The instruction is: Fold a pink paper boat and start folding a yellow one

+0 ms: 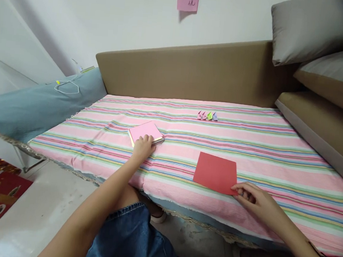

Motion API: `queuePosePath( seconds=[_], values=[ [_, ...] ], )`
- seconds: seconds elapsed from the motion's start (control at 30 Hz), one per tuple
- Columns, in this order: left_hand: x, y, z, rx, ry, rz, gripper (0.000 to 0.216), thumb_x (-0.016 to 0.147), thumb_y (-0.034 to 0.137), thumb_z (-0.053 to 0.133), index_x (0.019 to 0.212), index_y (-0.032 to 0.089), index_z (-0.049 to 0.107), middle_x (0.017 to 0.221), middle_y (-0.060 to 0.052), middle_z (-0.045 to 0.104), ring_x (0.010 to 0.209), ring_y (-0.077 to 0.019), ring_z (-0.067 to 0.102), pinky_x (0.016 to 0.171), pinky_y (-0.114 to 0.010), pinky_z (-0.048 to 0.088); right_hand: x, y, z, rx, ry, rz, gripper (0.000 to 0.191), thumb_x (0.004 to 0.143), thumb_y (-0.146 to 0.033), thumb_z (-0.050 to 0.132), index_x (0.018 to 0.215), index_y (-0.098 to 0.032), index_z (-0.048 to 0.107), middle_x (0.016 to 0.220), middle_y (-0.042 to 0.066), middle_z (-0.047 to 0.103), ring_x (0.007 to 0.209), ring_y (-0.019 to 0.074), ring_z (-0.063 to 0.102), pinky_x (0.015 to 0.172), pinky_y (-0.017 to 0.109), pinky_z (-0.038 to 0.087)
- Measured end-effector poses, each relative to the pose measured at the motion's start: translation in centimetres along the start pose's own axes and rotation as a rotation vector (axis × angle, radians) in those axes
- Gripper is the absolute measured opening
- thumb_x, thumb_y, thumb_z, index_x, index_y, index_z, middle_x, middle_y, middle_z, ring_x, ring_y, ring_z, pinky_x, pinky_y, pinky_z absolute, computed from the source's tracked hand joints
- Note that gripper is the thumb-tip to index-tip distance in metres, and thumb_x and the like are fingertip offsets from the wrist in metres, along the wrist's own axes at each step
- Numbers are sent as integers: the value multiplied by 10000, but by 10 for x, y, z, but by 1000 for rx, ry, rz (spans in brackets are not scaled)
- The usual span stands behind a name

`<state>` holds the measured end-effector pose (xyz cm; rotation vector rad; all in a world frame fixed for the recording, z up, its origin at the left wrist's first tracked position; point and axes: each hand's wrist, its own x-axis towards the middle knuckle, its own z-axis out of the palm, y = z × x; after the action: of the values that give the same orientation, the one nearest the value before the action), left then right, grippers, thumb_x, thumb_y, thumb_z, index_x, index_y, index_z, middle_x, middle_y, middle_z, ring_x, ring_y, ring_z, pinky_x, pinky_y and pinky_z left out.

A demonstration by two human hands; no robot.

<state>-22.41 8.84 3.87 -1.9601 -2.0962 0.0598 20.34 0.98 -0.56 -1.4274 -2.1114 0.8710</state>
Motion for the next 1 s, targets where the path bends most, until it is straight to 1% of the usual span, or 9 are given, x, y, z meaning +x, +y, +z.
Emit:
queuePosePath(
  seconds=[0.07, 0.13, 0.2, 0.33, 0.4, 0.53, 0.63, 0.77, 1.0],
  values=[
    [-2, 4, 6, 12, 13, 3, 371, 903, 311, 398, 1183, 90, 498, 1128, -217, 549, 1053, -348, 546, 821, -422, 418, 0, -1, -1, 2, -3, -2, 281, 845, -465, 522, 974, -242, 635, 831, 31, 598, 680, 162, 564, 604, 276, 446],
    [4, -1, 7, 14, 1, 19, 343, 922, 282, 353, 1165, 94, 508, 1091, -211, 565, 1020, -334, 568, 814, -416, 421, -1, -1, -1, 4, 0, -1, 277, 845, -460, 523, 976, -243, 635, 832, 31, 598, 680, 162, 565, 605, 276, 448],
    [13, -13, 1, 7, -19, 36, 343, 934, 297, 334, 1157, 108, 513, 1073, -198, 588, 980, -314, 594, 783, -387, 429, -1, -1, -1, 2, 5, 1, 272, 844, -452, 524, 975, -243, 637, 829, 31, 602, 675, 161, 565, 602, 275, 450],
    [36, -46, -19, -23, -63, 35, 415, 929, 465, 337, 1073, 143, 556, 985, -152, 654, 910, -292, 624, 735, -335, 425, -1, 0, -1, -6, 1, 8, 277, 841, -451, 522, 974, -238, 640, 832, 36, 618, 680, 167, 575, 605, 279, 455],
    [45, -60, -26, -52, -91, 46, 406, 916, 492, 353, 1043, 174, 570, 973, -115, 672, 879, -257, 629, 705, -293, 412, -1, 1, -1, -3, -9, 15, 279, 843, -450, 518, 974, -234, 637, 837, 39, 621, 688, 168, 580, 608, 277, 457],
    [59, -80, -29, -120, -134, 64, 385, 877, 511, 398, 1013, 201, 581, 911, -72, 679, 789, -225, 618, 616, -265, 369, -2, 3, -1, -2, -8, 11, 257, 842, -420, 525, 985, -235, 632, 832, 33, 619, 679, 158, 575, 600, 265, 453],
    [65, -86, -27, -169, -149, 79, 381, 854, 528, 407, 933, 203, 589, 852, -58, 664, 735, -214, 594, 573, -264, 336, -2, 4, 0, -7, 7, 5, 251, 833, -411, 538, 986, -239, 638, 831, 30, 626, 662, 154, 571, 584, 261, 452],
    [69, -90, -25, -225, -167, 98, 338, 830, 509, 431, 850, 206, 578, 776, -42, 637, 687, -197, 570, 557, -260, 318, -1, 4, 0, -7, 9, -3, 253, 837, -416, 533, 985, -242, 641, 826, 29, 628, 661, 155, 574, 580, 260, 452],
    [70, -92, -26, -262, -167, 98, 313, 829, 481, 430, 831, 206, 580, 743, -33, 615, 659, -192, 554, 555, -265, 318, -1, 5, 0, -4, -1, 16, 242, 847, -412, 522, 991, -243, 620, 812, 21, 609, 664, 152, 563, 588, 260, 441]
  ],
)
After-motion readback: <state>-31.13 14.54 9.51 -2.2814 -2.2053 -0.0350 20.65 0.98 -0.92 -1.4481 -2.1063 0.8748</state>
